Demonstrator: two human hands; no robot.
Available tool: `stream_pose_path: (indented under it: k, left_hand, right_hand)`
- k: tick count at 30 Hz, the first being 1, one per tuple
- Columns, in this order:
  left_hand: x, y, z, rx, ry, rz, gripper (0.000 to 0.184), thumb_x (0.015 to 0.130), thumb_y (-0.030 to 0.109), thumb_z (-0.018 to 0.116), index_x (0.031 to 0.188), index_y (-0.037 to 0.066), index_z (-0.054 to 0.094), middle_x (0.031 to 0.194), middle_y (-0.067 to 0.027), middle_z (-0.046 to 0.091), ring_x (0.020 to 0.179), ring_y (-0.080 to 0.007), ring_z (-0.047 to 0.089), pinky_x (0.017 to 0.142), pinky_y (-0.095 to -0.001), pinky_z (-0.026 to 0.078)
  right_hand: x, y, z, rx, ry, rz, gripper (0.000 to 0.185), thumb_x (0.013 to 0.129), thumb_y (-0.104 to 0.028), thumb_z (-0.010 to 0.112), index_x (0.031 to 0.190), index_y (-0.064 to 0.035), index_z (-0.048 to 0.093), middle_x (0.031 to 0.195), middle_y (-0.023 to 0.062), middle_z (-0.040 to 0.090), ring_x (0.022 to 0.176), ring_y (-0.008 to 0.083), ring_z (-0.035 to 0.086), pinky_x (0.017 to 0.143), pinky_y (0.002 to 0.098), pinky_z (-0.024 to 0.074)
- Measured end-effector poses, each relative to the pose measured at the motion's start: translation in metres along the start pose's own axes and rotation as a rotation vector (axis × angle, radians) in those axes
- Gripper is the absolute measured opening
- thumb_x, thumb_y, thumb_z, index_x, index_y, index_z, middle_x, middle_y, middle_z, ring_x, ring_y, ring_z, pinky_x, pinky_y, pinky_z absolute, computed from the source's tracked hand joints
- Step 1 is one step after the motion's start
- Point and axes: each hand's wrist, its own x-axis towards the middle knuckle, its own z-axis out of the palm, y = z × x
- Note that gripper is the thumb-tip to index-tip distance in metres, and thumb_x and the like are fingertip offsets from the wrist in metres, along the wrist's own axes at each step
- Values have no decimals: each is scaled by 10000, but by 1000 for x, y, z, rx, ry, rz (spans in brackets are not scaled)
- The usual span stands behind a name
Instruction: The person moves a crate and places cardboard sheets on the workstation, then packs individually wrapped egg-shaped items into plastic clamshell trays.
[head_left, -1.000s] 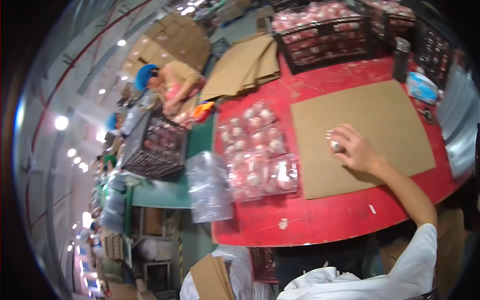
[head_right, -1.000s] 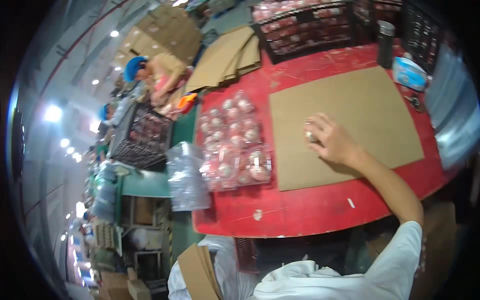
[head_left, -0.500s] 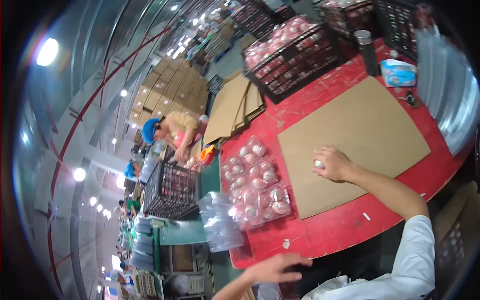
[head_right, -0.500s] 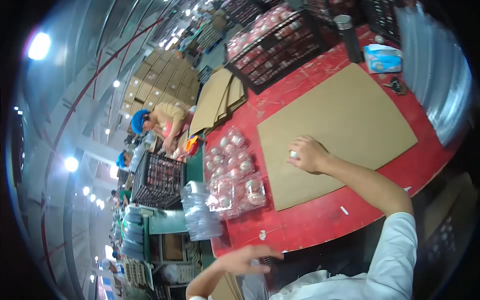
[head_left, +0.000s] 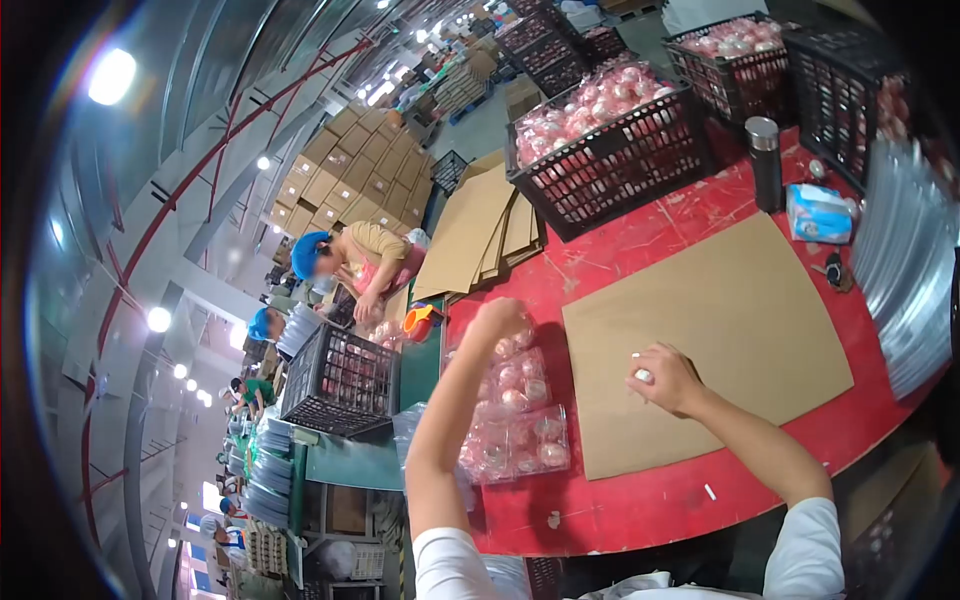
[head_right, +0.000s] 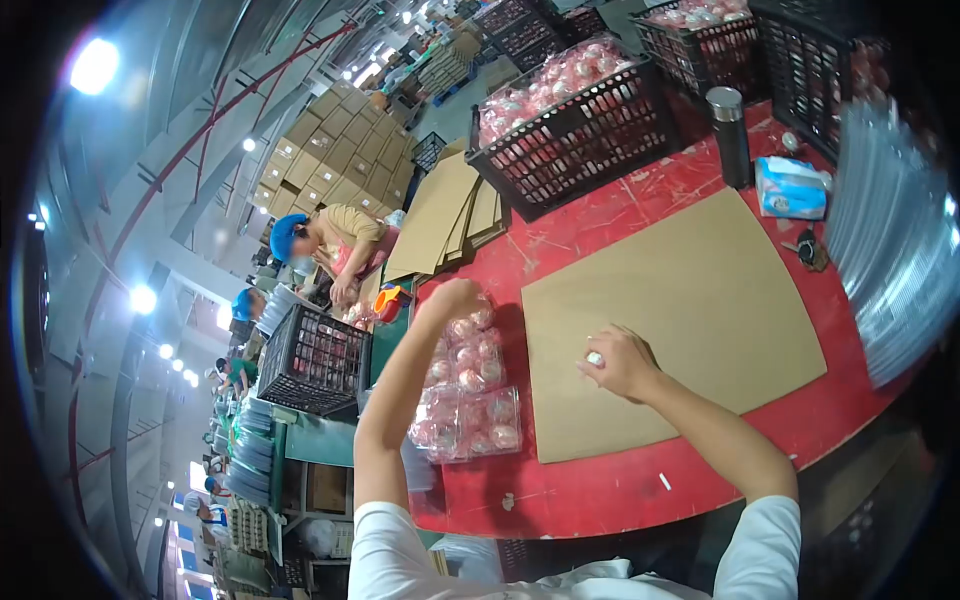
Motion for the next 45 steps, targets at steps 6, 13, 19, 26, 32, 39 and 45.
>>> stream_pose_path:
  k: [6, 13, 19, 26, 32, 39, 45]
  left_hand:
    - [73, -100, -16, -211, -21, -266, 469, 826, 380, 649, 1139, 33, 694, 1182, -236, 669, 1118, -381, 636, 971, -450, 506]
    - [148, -182, 63, -65, 61, -496, 732, 833, 257, 622, 1451, -40, 366, 1431, -338, 437, 1397, -454, 365, 1151, -475, 345]
    - [136, -181, 73, -40, 297, -370, 380, 796, 116, 666, 1159, 43, 576, 1083, -246, 688, 1039, -389, 672, 885, -466, 551]
    - [109, -174, 34, -8, 360, -284, 117, 797, 94, 633, 890, 72, 701, 918, -204, 723, 881, -372, 712, 776, -468, 576]
    - [94, -170, -32, 263, 880, -418, 147, 884, 112, 521, 797, 75, 633, 710, -160, 706, 657, -307, 720, 588, -410, 572]
    - [-15, -142, -197, 224, 1071, -639, 147, 807, 133, 599, 921, 50, 637, 810, -195, 710, 761, -368, 719, 653, -471, 573]
    - [-149, -80, -252, 65, 1508, -324, 223, 920, 240, 585, 1056, 94, 685, 777, -186, 693, 723, -371, 698, 641, -466, 535]
  right_hand:
    - [8, 1, 2, -45, 54, -29, 157, 772, -238, 723, 737, -105, 649, 787, 84, 651, 865, 303, 624, 797, 419, 509]
    - [17, 5, 6, 4, 35, 48, 102, 715, -135, 744, 772, -77, 681, 882, 71, 728, 980, 307, 679, 847, 407, 538]
    - [21, 4, 8, 8, 20, 45, 113, 701, -123, 754, 784, -80, 691, 884, 65, 723, 999, 291, 676, 841, 410, 530]
    - [19, 5, 10, -12, 25, 34, 118, 701, -122, 755, 792, -67, 706, 906, 70, 733, 1012, 298, 677, 851, 409, 532]
    - [15, 9, 11, 1, 27, 36, 114, 717, -138, 750, 791, -66, 705, 892, 71, 734, 1013, 300, 675, 857, 412, 532]
    - [14, 4, 6, -39, 34, -8, 108, 739, -169, 744, 781, -79, 700, 890, 69, 729, 995, 288, 671, 840, 402, 536]
    - [11, 4, 6, -45, 15, -6, 122, 756, -207, 735, 762, -92, 695, 847, 84, 705, 929, 290, 654, 803, 398, 536]
